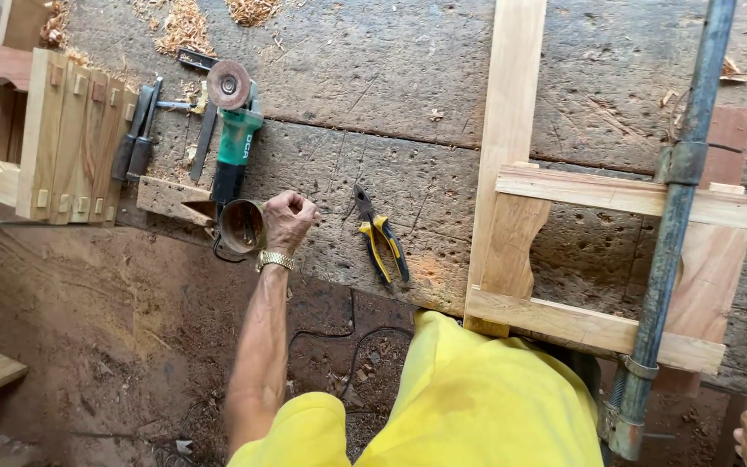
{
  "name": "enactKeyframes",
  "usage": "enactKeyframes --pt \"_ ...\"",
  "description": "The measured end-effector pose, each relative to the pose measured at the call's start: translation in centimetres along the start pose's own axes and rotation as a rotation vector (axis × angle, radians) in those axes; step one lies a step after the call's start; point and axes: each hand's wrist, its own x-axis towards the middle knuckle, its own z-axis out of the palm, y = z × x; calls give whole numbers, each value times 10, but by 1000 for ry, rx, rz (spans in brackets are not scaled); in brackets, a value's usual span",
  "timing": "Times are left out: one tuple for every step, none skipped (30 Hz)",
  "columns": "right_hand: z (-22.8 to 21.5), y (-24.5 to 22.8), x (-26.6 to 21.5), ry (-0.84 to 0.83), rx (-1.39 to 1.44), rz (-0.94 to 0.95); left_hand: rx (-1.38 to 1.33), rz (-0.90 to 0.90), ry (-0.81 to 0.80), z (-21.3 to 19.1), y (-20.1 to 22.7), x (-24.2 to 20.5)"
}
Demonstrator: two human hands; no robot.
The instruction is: The person assembles a wooden chair frame on a workbench. They use pliers to handle nails, position a cross rail on the chair backrest, hammer nails into the joint, tighten a bar clamp across the frame, and reposition the chair to hammer additional nails.
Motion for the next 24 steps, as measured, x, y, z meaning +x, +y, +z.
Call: enactKeyframes --pt "11 16 10 13 28 8 -144 -41 41 -1 1 -3" --pt "19 34 19 27 54 18 -291 -83 79 -1 3 -8" --pt "21 39 25 24 48 15 -291 -90 81 1 -1 -11" --pt "24 44 30 3 24 53 -384 -119 85 4 -5 -11" --pt "26 50 35 -19 0 92 -476 -149 89 7 -8 -11" --pt "25 47 33 -14 -1 95 -480 -147 85 8 -9 -12" --pt "23 44 31 4 12 103 -518 -144 92 9 -9 -12" --pt "22 41 29 23 23 109 -557 -142 101 11 -11 -14" --pt "5 10 8 26 22 111 -560 -143 98 11 -4 -16" --pt "-10 -23 -11 25 157 42 -559 -140 116 10 3 -17" --pt "-25 -56 -30 27 292 -28 -558 -138 134 9 10 -19" --pt "-42 -89 -49 30 291 -26 -561 -138 131 7 17 -19" --pt "-60 -122 -67 -4 276 -63 -558 -96 131 6 25 -19" --pt "-77 -155 -86 -39 259 -98 -554 -55 130 4 33 -20" --pt "-82 -164 -90 -36 257 -94 -557 -56 125 4 40 -20" --pt "-85 -172 -95 -21 211 -99 -564 -45 125 3 47 -19" --pt "-88 -181 -99 -7 166 -103 -572 -35 125 2 55 -19" --pt "-86 -174 -97 -10 166 -101 -568 -36 123 3 55 -18" --pt "-83 -167 -96 -23 228 -105 -521 -41 124 3 56 -17" --pt "-80 -161 -94 -35 293 -112 -473 -45 128 3 56 -16" --pt "-75 -151 -90 -39 295 -113 -469 -45 130 7 45 -17" --pt "-69 -141 -86 -20 315 -101 -458 -73 158 10 35 -15" --pt "-63 -131 -81 -1 335 -89 -447 -101 185 14 24 -14" --pt "-49 -104 -67 -3 340 -87 -442 -98 184 17 13 -13"
